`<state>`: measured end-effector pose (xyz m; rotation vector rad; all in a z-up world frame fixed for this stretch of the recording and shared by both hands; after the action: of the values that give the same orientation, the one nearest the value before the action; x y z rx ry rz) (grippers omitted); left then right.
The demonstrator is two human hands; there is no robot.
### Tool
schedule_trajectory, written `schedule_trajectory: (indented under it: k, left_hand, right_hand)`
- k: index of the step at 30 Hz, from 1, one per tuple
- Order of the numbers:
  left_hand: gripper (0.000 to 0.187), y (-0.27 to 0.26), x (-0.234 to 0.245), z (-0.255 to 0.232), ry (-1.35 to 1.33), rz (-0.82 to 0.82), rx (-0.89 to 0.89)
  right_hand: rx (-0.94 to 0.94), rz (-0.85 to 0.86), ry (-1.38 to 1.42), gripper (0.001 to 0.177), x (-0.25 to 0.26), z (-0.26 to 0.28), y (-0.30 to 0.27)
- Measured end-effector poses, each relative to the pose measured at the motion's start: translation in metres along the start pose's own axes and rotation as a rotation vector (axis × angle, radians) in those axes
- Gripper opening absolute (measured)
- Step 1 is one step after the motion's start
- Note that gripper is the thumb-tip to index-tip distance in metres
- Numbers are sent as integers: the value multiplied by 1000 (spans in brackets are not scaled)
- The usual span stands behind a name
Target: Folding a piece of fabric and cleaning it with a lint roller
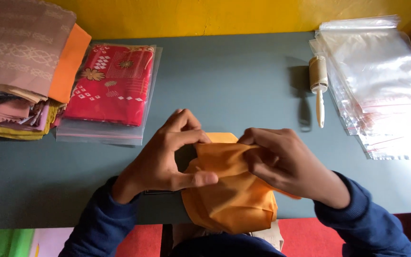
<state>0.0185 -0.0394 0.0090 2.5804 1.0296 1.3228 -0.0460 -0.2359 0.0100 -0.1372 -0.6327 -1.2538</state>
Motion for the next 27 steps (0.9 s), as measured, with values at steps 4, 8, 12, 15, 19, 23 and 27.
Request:
schedule_trajectory:
  k: [4,8,12,15,19,23,27]
  left_hand:
    - [44,2,-8,7,-85,117,-162]
    - [27,3,-29,35,-148,290,-5]
    - [37,3,-33,50,-172,351,149]
    - [39,1,-38,65,-211,311,33]
    - [30,-10,-37,74,-174,295,229]
    - [35,-23,-23,70,49,151,158]
    - [17,-36,9,55,326,-159,96]
  right_hand:
    - [66,25,-122,8,6,9,-8]
    - [91,-29,-170,17,18,19,-19]
    - [78,-169,-209,17,40,12,-35]
    - [-3,-275,-247,17,60,4,-56]
    - [-47,-259,-361,11,69,17,-52]
    - [-80,-298,-565,13,83,-1,-56]
    - [-70,-253,-618,12,95,-23,-55]
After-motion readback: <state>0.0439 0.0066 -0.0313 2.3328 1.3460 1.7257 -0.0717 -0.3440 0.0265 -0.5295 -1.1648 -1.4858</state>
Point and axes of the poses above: each hand's wrist, its own y-axis towards the middle knuckle, its own x-axis out of the back of the hand, z = x × y, the point moved 5 cm from there along y, towards the middle knuckle, and after that the axes turned 6 degrees about y, right-handed, at the moved point
